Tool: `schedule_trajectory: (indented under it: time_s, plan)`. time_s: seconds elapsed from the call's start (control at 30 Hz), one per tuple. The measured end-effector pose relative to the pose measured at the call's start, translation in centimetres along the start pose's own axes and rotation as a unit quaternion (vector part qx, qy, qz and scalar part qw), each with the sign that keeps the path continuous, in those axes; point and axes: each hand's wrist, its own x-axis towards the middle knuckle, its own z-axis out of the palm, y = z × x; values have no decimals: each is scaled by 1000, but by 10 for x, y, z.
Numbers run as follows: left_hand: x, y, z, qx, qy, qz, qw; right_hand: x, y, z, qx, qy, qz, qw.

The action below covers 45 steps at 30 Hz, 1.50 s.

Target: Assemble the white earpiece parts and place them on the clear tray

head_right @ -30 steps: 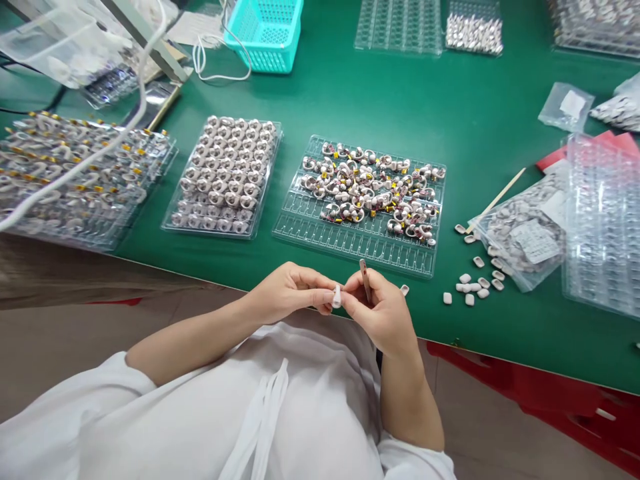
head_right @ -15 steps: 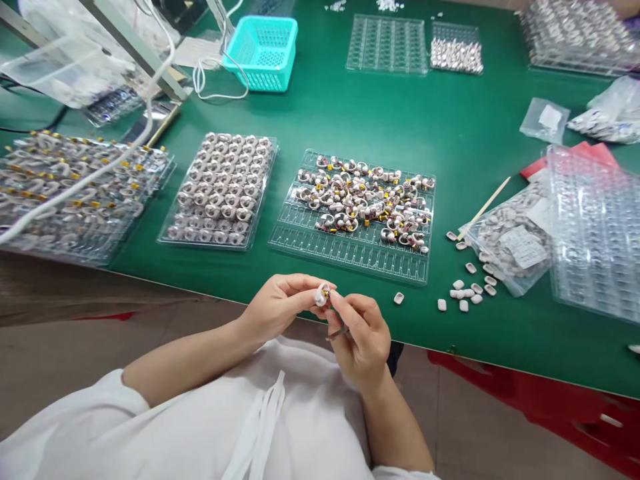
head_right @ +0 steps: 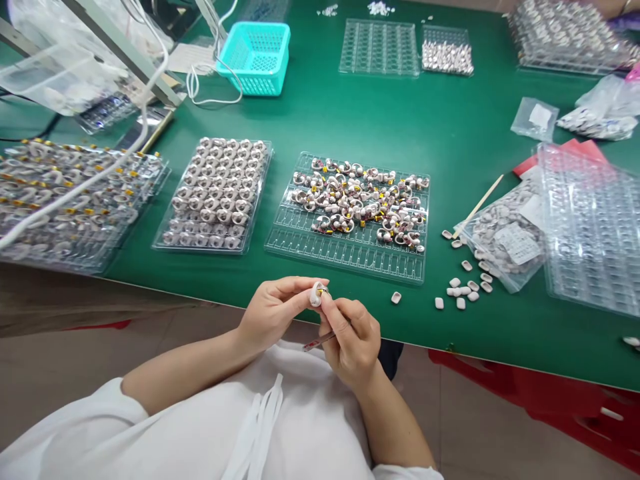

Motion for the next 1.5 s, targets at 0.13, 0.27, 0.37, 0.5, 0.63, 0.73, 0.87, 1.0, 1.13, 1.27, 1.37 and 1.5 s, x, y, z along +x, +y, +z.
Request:
schedule_trajectory:
  time_s: [0.13,0.27,0.37,0.5,0.63,0.73,0.87,1.0,1.13,1.27,1.37,1.5]
  plan:
    - [-1,-1,1,8,0,7,1000,1,-2,0,24,15,15,999]
    - [-3,-2,3,13,-2,-3,1000,1,-1,1,-1,34,12,999]
    - [-3,-3,4,21,-6,-10,1000,1,-1,1,-14,42,6,999]
    - [-2,-7,4,27,-16,-9,999,1,1,2,-11,42,4,999]
    - [-1,-10,3,29,-23,-8,999,2,1,2,-7,43,-1,999]
    - [-2,-10,4,22,-29,-7,999,4,-1,0,26,44,20,998]
    - [-2,-8,4,11,-41,-4,999,6,-1,-4,141,32,131,981]
    - [-2,-8,2,28,-75,30,996,6,3,-7,239,3,237,942]
    - [-1,-8,-1,144,-90,142,975,7,5,-10,273,-21,273,922]
    - [3,-12,-4,215,-117,266,932,9,3,-10,284,-7,291,914]
    - [5,-17,-6,206,-134,326,913,9,3,-9,301,13,296,906]
    - [7,-18,-6,215,-135,339,906,9,3,-7,315,26,306,898]
